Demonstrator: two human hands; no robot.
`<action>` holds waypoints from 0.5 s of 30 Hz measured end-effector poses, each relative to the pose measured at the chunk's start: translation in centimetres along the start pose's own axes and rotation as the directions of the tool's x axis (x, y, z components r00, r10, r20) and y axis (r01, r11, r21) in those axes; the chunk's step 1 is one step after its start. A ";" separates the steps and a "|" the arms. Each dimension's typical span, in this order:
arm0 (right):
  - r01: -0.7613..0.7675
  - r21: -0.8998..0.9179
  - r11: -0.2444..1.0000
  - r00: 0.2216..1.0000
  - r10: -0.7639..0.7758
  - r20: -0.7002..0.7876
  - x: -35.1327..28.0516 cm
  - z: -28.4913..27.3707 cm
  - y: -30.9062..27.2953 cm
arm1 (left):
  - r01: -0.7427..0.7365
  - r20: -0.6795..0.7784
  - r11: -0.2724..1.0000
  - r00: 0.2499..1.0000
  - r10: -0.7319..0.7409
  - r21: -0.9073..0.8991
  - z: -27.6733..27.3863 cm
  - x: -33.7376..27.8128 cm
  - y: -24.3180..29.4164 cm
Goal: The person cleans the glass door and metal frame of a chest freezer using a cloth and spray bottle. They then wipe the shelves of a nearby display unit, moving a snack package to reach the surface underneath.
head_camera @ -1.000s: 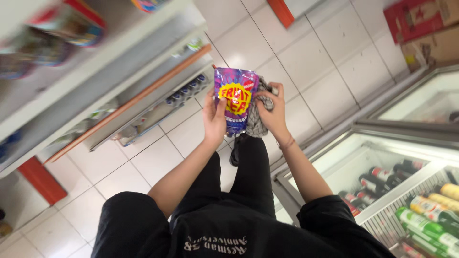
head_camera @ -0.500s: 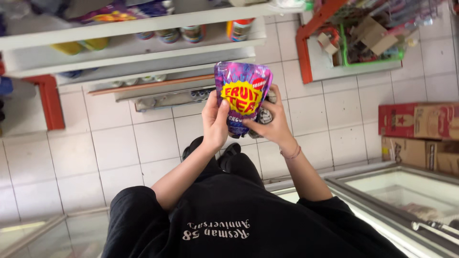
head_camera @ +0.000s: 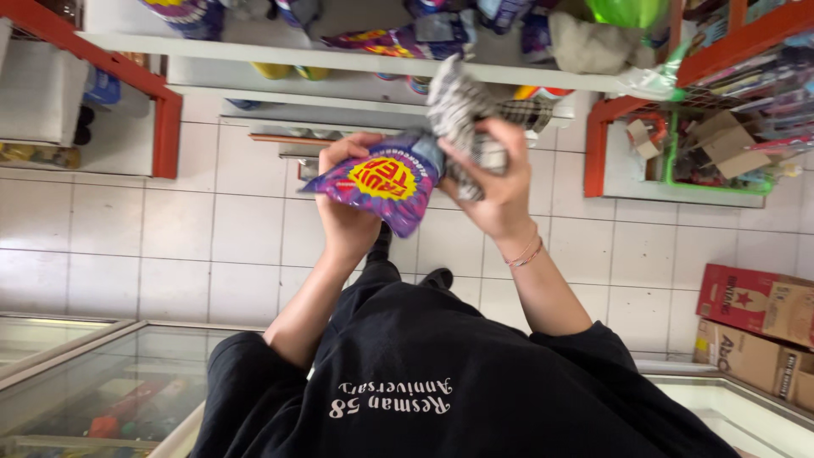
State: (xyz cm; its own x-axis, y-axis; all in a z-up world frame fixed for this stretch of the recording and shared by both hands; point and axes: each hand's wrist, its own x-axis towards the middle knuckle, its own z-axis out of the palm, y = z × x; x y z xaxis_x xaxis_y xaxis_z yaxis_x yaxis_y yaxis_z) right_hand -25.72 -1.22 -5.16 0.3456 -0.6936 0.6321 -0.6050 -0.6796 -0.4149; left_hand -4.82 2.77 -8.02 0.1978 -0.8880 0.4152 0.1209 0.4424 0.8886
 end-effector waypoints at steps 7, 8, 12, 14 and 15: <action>-0.294 0.297 0.908 0.938 0.335 -0.096 3.0 3.1 -1.3 | -0.290 -0.141 0.952 0.943 0.301 0.098 -2.1 7.3 -2.2; -0.315 0.361 0.878 0.935 0.352 -0.039 3.3 4.0 -1.5 | -0.285 -0.157 0.946 0.938 0.309 0.154 -2.1 8.5 -3.2; -0.428 0.531 0.731 0.894 0.427 0.134 4.0 7.2 -1.9 | -0.299 -0.115 0.881 0.925 0.362 0.367 -2.5 10.6 -6.1; -0.384 0.481 0.788 0.913 0.402 0.071 4.5 8.4 -1.2 | -0.303 -0.040 0.843 0.934 0.356 0.444 -2.9 11.2 -6.7; -0.364 0.451 0.815 0.921 0.388 0.042 4.6 9.0 -0.9 | -0.284 -0.004 0.834 0.946 0.324 0.473 -3.2 11.3 -6.8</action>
State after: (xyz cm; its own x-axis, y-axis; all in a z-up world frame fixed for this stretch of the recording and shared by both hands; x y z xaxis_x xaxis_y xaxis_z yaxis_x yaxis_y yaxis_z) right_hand -17.14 -5.94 -7.74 0.1134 -0.9125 0.3931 -0.2953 -0.4087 -0.8636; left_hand -0.25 -9.91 -9.99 0.2301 -0.6963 0.6799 -0.4154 0.5615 0.7157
